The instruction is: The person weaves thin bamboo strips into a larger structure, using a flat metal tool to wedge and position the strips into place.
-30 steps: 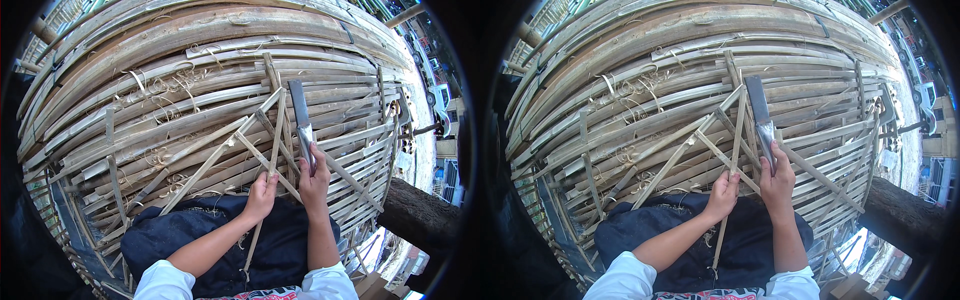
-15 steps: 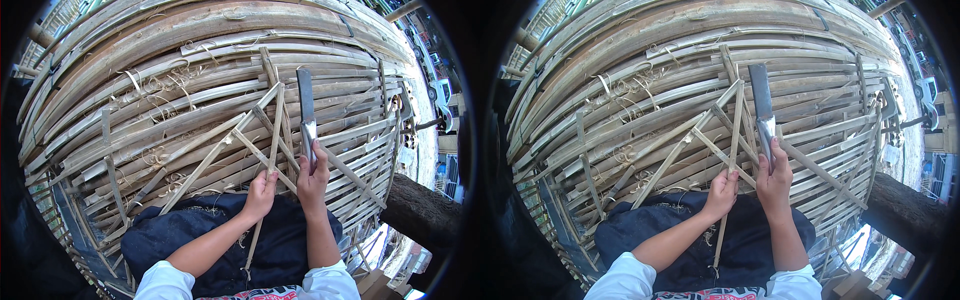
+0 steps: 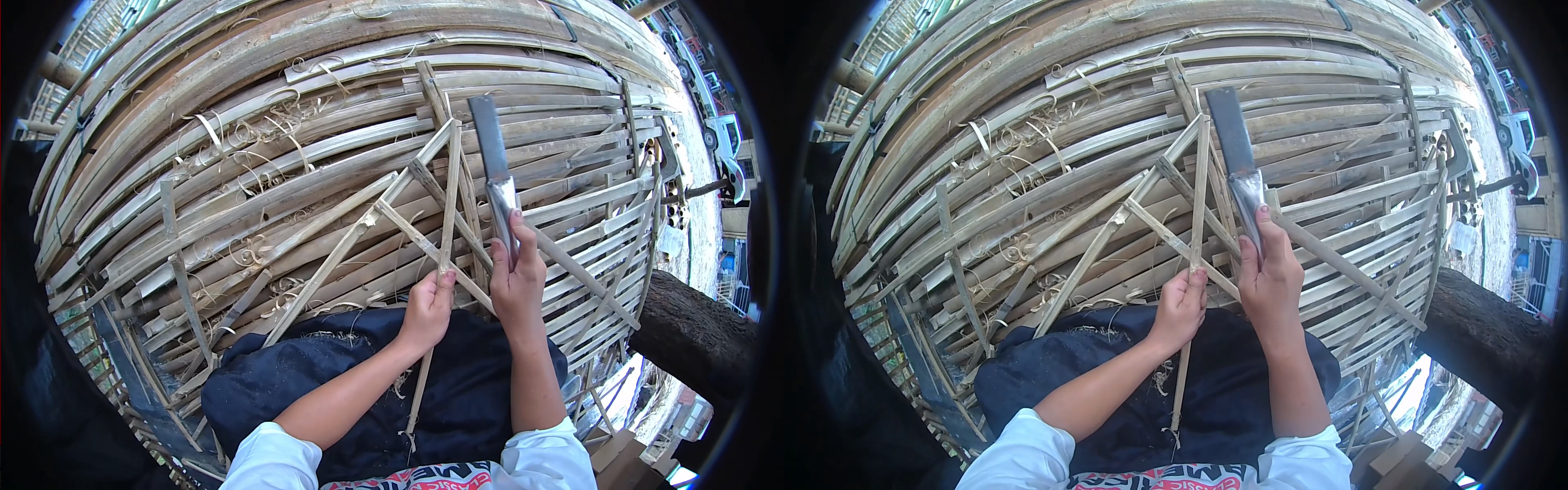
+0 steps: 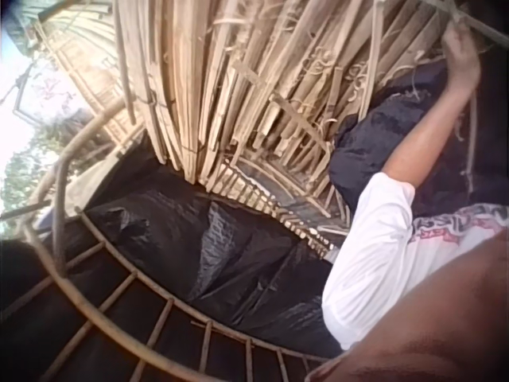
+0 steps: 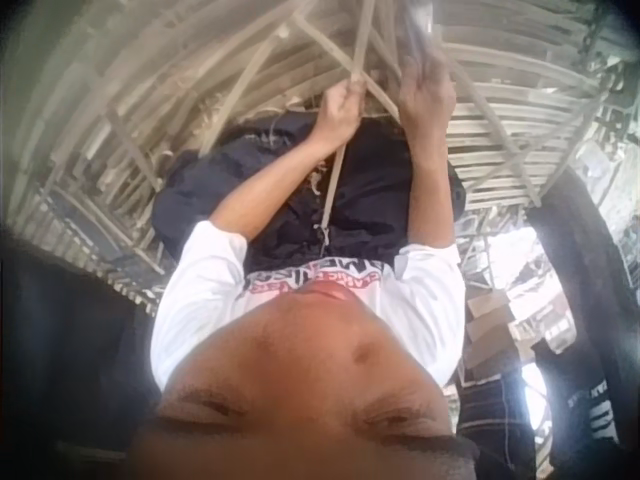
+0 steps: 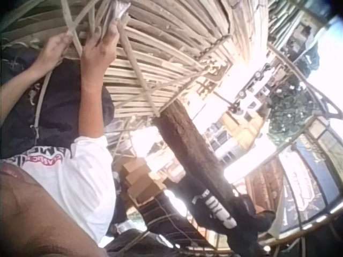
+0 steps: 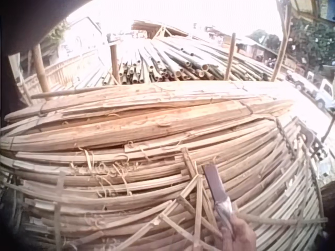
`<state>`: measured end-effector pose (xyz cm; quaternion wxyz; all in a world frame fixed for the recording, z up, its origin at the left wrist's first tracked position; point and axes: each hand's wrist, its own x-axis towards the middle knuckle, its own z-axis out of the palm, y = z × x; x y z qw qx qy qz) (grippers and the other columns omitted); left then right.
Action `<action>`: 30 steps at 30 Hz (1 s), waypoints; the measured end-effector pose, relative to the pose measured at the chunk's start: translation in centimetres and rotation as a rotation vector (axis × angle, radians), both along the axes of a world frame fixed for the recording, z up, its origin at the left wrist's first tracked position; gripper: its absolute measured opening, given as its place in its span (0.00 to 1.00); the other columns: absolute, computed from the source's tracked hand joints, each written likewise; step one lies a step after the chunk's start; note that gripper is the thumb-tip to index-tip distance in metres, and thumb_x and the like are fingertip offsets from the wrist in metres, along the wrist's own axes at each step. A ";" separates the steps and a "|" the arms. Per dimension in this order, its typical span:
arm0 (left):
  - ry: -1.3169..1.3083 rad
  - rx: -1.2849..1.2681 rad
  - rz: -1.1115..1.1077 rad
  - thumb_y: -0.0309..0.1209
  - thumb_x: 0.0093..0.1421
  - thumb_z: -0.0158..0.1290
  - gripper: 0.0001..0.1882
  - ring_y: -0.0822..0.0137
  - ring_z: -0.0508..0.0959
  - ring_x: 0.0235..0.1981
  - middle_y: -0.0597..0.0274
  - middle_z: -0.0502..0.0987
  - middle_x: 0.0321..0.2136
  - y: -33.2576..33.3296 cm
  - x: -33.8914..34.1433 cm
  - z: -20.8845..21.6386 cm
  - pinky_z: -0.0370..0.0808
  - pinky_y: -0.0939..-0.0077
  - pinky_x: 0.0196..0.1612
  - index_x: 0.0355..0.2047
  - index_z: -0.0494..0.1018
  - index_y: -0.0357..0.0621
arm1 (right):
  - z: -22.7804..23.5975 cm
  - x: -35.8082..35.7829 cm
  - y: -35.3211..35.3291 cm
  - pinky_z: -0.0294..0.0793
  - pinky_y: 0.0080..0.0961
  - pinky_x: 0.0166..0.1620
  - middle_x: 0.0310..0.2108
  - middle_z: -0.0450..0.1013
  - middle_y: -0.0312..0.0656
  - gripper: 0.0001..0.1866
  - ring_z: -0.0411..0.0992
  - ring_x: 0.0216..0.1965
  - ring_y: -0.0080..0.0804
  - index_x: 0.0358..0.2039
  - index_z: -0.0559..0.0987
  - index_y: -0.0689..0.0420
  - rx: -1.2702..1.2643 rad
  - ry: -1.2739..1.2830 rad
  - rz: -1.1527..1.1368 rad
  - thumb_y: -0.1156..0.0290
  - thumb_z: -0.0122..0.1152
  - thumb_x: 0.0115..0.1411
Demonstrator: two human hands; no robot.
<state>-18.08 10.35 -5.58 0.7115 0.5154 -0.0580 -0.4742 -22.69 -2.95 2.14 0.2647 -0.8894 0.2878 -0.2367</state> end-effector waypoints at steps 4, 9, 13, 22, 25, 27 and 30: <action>-0.022 0.001 0.011 0.45 0.75 0.43 0.17 0.83 0.58 0.13 0.77 0.59 0.16 0.0 0.1 0.2 0.54 0.84 0.15 0.33 0.65 0.47 | 0.1 0.4 0.1 0.78 0.41 0.42 0.45 0.77 0.57 0.20 0.78 0.44 0.55 0.58 0.72 0.57 -0.034 -0.059 0.016 0.75 0.59 0.65; -0.005 -0.004 -0.008 0.45 0.75 0.43 0.17 0.83 0.58 0.13 0.77 0.60 0.15 0.1 0.2 0.1 0.55 0.84 0.15 0.34 0.65 0.47 | -0.3 0.2 0.1 0.78 0.41 0.43 0.47 0.77 0.57 0.21 0.78 0.45 0.55 0.58 0.72 0.57 -0.022 -0.014 -0.010 0.76 0.59 0.65; -0.054 0.020 0.003 0.45 0.75 0.43 0.18 0.83 0.58 0.14 0.76 0.60 0.15 0.1 0.0 -0.1 0.56 0.84 0.16 0.34 0.66 0.46 | -0.2 0.1 0.9 0.75 0.34 0.50 0.53 0.75 0.58 0.18 0.78 0.50 0.49 0.57 0.70 0.61 0.165 -0.166 -0.017 0.78 0.55 0.67; -0.084 0.038 -0.001 0.45 0.75 0.42 0.18 0.83 0.59 0.14 0.77 0.60 0.15 0.2 0.0 0.1 0.56 0.83 0.17 0.34 0.67 0.45 | 0.3 0.6 -0.1 0.74 0.37 0.51 0.53 0.74 0.59 0.19 0.78 0.48 0.53 0.58 0.69 0.61 0.058 0.130 0.028 0.77 0.56 0.67; -0.074 0.036 0.002 0.45 0.75 0.42 0.18 0.83 0.58 0.14 0.77 0.59 0.15 0.0 0.0 0.1 0.56 0.83 0.17 0.34 0.67 0.45 | -0.2 0.0 0.2 0.75 0.37 0.51 0.52 0.75 0.59 0.18 0.78 0.46 0.50 0.57 0.69 0.61 0.060 0.003 0.006 0.76 0.56 0.67; -0.060 0.028 -0.003 0.45 0.75 0.42 0.18 0.83 0.58 0.14 0.77 0.59 0.15 0.0 0.0 0.2 0.56 0.83 0.17 0.34 0.67 0.44 | -0.1 -0.1 0.0 0.74 0.36 0.51 0.51 0.75 0.59 0.18 0.78 0.46 0.49 0.57 0.69 0.61 0.149 -0.063 -0.051 0.76 0.56 0.68; -0.032 0.074 -0.004 0.44 0.75 0.43 0.21 0.81 0.59 0.19 0.76 0.60 0.16 0.2 0.1 0.4 0.59 0.77 0.21 0.34 0.70 0.39 | 0.5 0.0 -0.2 0.77 0.40 0.47 0.49 0.77 0.55 0.21 0.78 0.47 0.54 0.59 0.71 0.58 0.098 -0.054 -0.005 0.75 0.58 0.66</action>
